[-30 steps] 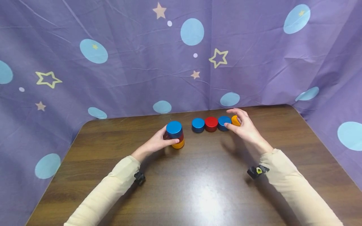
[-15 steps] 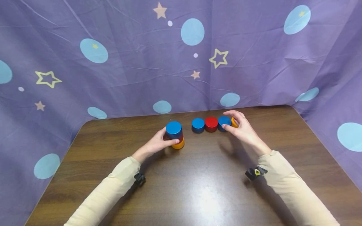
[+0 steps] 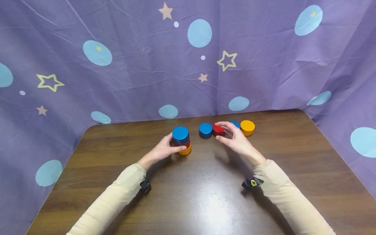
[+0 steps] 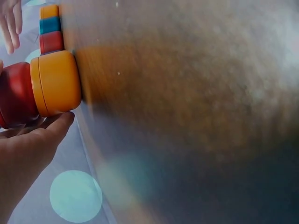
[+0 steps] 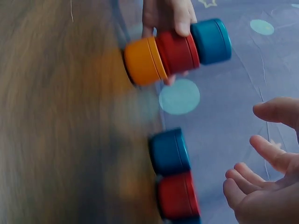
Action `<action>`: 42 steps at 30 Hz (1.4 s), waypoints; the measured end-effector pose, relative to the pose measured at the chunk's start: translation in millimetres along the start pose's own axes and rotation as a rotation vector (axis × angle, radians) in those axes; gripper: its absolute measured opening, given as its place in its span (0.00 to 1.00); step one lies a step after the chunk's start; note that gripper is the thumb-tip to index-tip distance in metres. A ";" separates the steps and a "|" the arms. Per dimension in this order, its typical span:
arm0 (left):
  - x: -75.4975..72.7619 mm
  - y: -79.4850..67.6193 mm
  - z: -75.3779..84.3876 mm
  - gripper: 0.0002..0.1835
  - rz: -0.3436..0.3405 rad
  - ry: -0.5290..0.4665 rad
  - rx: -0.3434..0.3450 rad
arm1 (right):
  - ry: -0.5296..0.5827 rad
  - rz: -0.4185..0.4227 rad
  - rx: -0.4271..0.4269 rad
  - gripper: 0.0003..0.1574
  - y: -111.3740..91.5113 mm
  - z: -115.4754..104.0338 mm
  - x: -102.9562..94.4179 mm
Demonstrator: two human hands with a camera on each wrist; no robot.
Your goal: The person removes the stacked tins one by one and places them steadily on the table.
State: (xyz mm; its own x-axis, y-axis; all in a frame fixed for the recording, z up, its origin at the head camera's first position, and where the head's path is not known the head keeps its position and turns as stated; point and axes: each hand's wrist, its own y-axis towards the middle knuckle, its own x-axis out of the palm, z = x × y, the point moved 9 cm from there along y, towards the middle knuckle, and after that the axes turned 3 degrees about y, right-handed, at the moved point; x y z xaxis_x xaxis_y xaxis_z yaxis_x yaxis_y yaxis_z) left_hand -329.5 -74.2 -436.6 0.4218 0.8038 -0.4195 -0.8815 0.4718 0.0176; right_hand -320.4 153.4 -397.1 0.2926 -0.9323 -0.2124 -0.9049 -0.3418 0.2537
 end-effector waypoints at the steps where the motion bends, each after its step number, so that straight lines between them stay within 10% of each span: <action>1: -0.1 -0.1 0.5 0.34 0.001 0.004 -0.001 | 0.009 -0.009 -0.010 0.28 0.9 0.4 4.5; 23: -4.3 0.0 4.1 0.32 0.061 0.077 0.031 | 0.131 -0.136 -0.103 0.32 28.4 -25.7 85.0; 36: -4.6 1.3 4.5 0.34 0.043 0.028 0.034 | 0.145 -0.151 -0.061 0.37 40.1 -18.8 101.8; 42: -4.4 -7.6 29.4 0.31 0.024 0.004 0.038 | 0.167 -0.130 -0.031 0.37 41.0 -13.0 103.7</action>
State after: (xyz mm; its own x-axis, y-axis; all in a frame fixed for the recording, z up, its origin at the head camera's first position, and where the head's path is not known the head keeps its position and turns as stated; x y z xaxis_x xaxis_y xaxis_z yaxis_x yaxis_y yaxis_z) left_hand -318.4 -70.6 -408.2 0.3999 0.8133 -0.4227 -0.8826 0.4661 0.0618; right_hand -323.1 41.2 -396.5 0.4557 -0.8859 -0.0864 -0.8471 -0.4615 0.2635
